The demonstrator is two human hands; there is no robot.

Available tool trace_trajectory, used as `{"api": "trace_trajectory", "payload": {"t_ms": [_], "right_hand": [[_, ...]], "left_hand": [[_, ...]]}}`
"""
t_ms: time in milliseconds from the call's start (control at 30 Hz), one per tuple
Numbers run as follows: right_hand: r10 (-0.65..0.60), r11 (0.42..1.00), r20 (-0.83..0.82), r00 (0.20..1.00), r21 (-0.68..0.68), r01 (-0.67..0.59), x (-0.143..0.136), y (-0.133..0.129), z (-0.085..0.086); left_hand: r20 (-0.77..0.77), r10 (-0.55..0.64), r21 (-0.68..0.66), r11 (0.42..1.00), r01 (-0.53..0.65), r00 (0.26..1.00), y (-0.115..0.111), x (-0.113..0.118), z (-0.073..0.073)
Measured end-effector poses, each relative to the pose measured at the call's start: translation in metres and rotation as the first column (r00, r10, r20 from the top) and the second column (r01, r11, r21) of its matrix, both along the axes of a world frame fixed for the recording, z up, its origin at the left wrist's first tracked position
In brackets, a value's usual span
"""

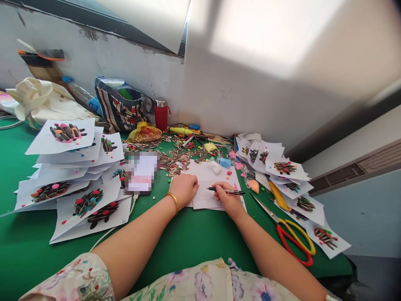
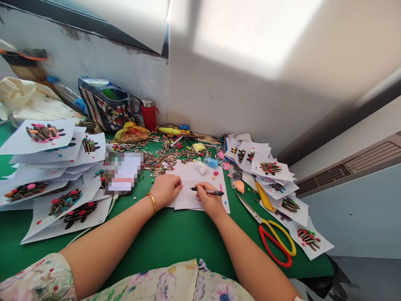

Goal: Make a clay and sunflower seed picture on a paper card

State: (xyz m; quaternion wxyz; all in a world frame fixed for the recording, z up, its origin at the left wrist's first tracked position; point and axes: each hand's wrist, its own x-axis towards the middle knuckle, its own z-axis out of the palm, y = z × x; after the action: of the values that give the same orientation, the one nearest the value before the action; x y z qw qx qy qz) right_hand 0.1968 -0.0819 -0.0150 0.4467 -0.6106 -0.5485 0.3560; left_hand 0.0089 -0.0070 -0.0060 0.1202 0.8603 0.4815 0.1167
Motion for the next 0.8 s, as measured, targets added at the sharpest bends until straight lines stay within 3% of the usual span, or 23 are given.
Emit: {"api": "trace_trajectory", "payload": {"t_ms": [800], "right_hand": [[-0.016, 1.0, -0.004, 1.0, 0.017, 0.016, 0.0, -0.0001, -0.0036]], "left_hand": [[0.04, 0.002, 0.002, 1.0, -0.002, 0.999, 0.0002, -0.0026, -0.0015]]}}
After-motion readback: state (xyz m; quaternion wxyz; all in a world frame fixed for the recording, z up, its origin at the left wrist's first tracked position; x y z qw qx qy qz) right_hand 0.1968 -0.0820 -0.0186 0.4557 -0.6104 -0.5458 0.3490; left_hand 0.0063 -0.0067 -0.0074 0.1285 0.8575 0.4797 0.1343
